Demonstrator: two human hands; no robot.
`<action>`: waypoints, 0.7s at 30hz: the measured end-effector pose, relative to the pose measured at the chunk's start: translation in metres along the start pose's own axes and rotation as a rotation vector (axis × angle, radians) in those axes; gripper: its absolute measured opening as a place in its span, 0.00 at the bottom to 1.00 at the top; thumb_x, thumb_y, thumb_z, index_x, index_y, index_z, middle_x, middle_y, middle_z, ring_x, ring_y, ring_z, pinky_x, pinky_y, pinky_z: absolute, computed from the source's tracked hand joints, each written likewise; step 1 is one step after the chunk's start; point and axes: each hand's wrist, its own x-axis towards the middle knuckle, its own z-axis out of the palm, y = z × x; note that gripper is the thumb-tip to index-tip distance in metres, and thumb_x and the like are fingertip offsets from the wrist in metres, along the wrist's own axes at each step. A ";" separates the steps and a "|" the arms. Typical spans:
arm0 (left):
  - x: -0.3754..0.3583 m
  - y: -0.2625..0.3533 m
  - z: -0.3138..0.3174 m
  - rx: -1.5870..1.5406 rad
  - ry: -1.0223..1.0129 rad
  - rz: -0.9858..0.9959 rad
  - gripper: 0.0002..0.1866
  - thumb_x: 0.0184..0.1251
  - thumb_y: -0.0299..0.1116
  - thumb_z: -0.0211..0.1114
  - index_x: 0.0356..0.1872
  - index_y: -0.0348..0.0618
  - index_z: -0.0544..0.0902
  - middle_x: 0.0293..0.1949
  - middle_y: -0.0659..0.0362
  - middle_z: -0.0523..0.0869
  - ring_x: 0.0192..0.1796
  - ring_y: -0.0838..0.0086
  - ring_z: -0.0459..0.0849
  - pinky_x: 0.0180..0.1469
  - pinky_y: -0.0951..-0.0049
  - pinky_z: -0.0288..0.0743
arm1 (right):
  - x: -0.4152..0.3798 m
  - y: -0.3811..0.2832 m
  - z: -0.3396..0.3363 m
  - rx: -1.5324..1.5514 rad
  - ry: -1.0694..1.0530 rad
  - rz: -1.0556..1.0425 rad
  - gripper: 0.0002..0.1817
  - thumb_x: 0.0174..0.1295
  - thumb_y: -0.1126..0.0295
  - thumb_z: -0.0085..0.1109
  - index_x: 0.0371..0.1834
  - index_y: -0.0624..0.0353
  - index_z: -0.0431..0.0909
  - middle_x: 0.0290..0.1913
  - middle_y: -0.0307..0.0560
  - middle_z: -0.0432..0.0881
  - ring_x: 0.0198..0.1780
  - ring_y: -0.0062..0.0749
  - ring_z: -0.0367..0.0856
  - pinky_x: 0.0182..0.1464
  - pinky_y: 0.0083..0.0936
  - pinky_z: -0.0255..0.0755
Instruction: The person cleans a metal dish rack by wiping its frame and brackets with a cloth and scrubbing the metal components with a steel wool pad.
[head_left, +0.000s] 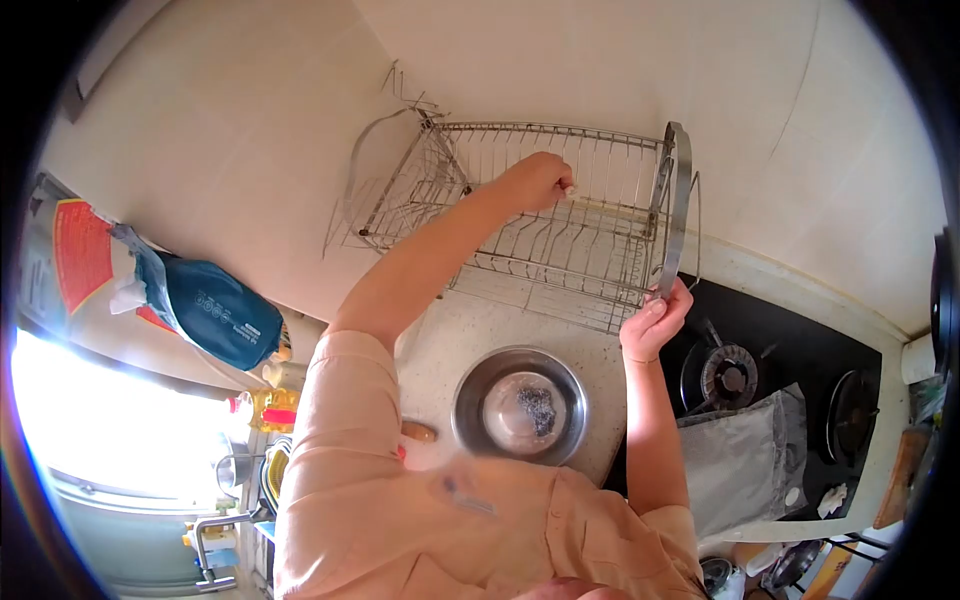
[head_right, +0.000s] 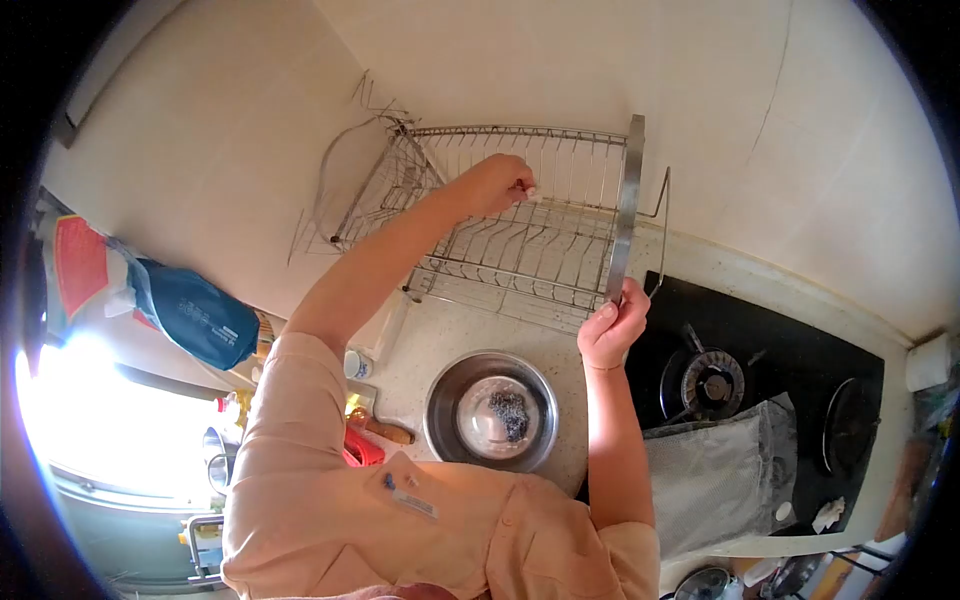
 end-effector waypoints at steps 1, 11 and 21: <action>-0.001 -0.005 0.003 -0.049 -0.105 -0.058 0.04 0.47 0.24 0.64 0.27 0.38 0.80 0.26 0.54 0.79 0.30 0.64 0.78 0.33 0.69 0.71 | 0.001 0.002 -0.001 0.007 -0.012 0.000 0.22 0.65 0.57 0.41 0.44 0.71 0.64 0.32 0.52 0.73 0.27 0.31 0.72 0.30 0.22 0.67; 0.026 -0.024 -0.060 -0.176 0.220 -0.165 0.07 0.53 0.24 0.61 0.35 0.37 0.79 0.27 0.60 0.79 0.29 0.75 0.77 0.34 0.71 0.71 | 0.002 -0.003 0.005 0.003 0.026 -0.016 0.24 0.65 0.51 0.39 0.43 0.67 0.63 0.30 0.41 0.70 0.26 0.19 0.64 0.27 0.15 0.61; 0.005 -0.005 -0.018 0.136 0.269 -0.088 0.06 0.50 0.23 0.61 0.32 0.37 0.77 0.33 0.51 0.77 0.37 0.58 0.77 0.40 0.66 0.71 | -0.005 0.010 0.005 0.025 0.034 -0.030 0.23 0.66 0.53 0.39 0.44 0.68 0.62 0.35 0.43 0.70 0.29 0.18 0.64 0.28 0.14 0.60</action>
